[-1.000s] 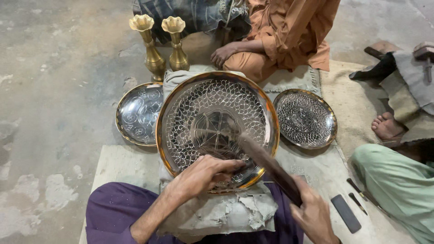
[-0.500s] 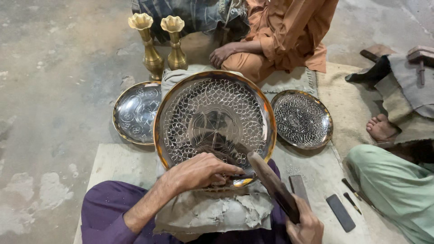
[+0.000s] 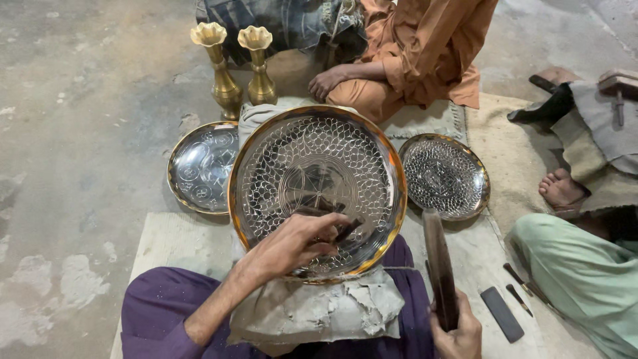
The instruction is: The person sits on the floor engraving decorative patterns into a large brass tray, holding a chisel against the surface with one hand and striking it with a wooden mallet with the other, repositioning the chisel repeatedly across the patterned design.
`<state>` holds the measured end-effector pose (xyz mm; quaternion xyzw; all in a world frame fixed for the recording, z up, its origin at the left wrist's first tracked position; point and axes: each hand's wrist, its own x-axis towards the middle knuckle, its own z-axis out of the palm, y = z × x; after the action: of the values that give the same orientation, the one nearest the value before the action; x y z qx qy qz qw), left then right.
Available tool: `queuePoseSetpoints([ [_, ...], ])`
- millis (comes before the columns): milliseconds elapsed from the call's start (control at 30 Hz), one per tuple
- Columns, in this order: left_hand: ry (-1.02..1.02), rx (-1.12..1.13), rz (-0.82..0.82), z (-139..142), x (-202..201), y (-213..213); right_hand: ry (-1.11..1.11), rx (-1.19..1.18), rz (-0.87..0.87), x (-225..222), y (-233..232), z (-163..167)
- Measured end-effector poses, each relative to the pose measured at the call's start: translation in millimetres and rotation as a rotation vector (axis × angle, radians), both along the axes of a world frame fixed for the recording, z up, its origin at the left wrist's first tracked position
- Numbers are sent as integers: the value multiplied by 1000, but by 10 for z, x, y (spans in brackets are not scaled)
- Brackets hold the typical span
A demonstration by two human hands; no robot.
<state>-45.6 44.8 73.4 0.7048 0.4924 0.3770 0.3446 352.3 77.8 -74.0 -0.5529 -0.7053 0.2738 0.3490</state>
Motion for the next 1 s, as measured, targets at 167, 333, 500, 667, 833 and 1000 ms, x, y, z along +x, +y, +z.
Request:
queuePoseSetpoints([
  [167,61,13,-90,-12,-4,94,-107,276,95,-189,-5,447],
  [333,83,57,-188,-35,-18,148,-134,229,112,-344,7,611],
  [500,120,71,-238,-63,-21,168,112,46,-100,-348,0,391],
  [667,142,63,-242,-86,-42,153,-168,146,74,-256,7,209],
  [833,163,103,-160,-99,8,105,389,-102,138,-386,47,204],
  [1000,190,-13,-42,-110,69,31,145,42,166,-434,160,564],
])
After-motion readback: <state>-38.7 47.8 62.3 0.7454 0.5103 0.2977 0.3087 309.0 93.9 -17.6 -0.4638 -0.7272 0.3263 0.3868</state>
